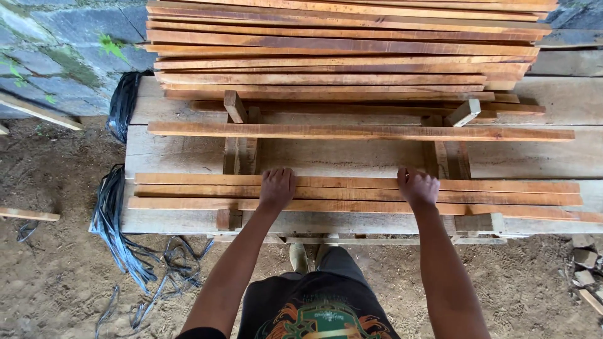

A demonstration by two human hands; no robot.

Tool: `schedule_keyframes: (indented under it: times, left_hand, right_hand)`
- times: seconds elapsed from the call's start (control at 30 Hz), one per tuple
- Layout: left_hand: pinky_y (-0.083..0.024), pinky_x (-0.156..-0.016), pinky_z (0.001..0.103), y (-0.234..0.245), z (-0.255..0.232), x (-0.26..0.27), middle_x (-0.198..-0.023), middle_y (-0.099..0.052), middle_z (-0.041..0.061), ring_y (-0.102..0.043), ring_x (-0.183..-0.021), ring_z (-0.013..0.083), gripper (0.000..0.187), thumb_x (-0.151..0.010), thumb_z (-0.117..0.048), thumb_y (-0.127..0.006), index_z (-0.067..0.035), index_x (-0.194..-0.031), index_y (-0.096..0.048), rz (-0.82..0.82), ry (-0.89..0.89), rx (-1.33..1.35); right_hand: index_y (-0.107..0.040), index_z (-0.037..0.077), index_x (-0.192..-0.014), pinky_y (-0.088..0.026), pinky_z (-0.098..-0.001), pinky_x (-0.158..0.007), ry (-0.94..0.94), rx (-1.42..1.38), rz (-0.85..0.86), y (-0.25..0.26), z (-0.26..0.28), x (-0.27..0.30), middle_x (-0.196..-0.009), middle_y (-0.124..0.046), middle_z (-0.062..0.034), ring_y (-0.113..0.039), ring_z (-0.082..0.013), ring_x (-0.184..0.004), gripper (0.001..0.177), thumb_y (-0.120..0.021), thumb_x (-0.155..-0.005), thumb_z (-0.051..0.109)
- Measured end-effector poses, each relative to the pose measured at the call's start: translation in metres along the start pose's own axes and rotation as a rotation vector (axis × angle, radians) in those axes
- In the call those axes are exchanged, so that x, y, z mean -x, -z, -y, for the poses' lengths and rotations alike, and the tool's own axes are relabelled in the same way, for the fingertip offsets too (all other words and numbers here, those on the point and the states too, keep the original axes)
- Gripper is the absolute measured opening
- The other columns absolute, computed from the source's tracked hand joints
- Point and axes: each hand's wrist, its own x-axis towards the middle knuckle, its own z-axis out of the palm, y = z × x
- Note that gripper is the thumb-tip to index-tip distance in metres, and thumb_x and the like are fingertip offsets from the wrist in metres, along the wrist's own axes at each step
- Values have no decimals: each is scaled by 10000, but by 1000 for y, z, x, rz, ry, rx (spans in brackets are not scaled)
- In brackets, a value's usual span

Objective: Bundling multiple long wooden planks together using plastic ties.

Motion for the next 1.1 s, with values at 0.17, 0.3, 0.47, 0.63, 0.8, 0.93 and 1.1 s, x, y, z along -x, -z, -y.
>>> schedule_keyframes:
  times: [0.17,0.3,0.47,0.63,0.8,0.93,1.1]
  left_hand:
    - [-522,-631,358,-26,14,-12,-570,-579,10,-643,-554,231,347,-1033,-280,-515,-173,-712,-595,14,89,-9]
    - [-527,-445,455,-67,38,-13,-522,-613,92,-674,-491,342,410,-959,-383,-588,-151,-625,-640,81,220,-53]
    - [-560,-594,451,-50,49,-78,-720,-634,102,-695,-724,331,240,-902,-343,-638,-142,-778,-676,-59,164,-76]
    - [-407,-1117,451,-79,78,-111,-1130,-658,69,-639,-1149,258,296,-1018,-391,-548,-169,-1185,-651,-72,96,-30]
    - [-346,-1161,451,-92,101,-119,-1161,-716,68,-651,-1208,256,489,-1087,-572,-330,-224,-1261,-626,411,211,-8]
    - [-359,-1145,456,-93,105,-122,-1189,-719,72,-644,-1235,265,470,-1071,-568,-368,-236,-1270,-635,515,229,-17]
    - [-424,-1114,439,-63,92,-113,-1157,-691,-2,-629,-1223,206,395,-996,-532,-556,-260,-1262,-659,404,94,-74]
  right_hand:
    - [-804,192,-851,-600,-484,-775,-142,75,246,-13,-12,-17,-708,-751,-124,-770,-385,-754,508,-490,-1035,547]
    - [-800,228,-1154,-569,-628,-920,-440,-263,454,-23,-19,-42,-1012,-792,-158,-723,-471,-1005,533,-633,-887,658]
    - [-613,4,-1073,-501,-487,-784,-1115,-1639,208,-9,7,-96,-944,-539,-129,-673,-359,-920,226,-663,-1053,223]
    - [-310,62,-1397,-511,-554,-1082,-1518,-2081,95,-104,-27,-124,-1378,-365,-188,-501,-349,-1291,927,-857,-856,579]
    - [-467,44,-1411,-597,-585,-1008,-1523,-2070,-222,-78,5,-141,-1278,-602,-212,-677,-379,-1124,858,-825,-855,591]
    - [-390,28,-1479,-550,-592,-1081,-1440,-1945,-256,-94,-1,-129,-1345,-585,-251,-650,-412,-1217,881,-801,-925,576]
    - [-416,105,-1507,-535,-575,-1095,-1367,-2246,-273,-98,-13,-115,-1427,-552,-172,-614,-354,-1269,684,-612,-1027,551]
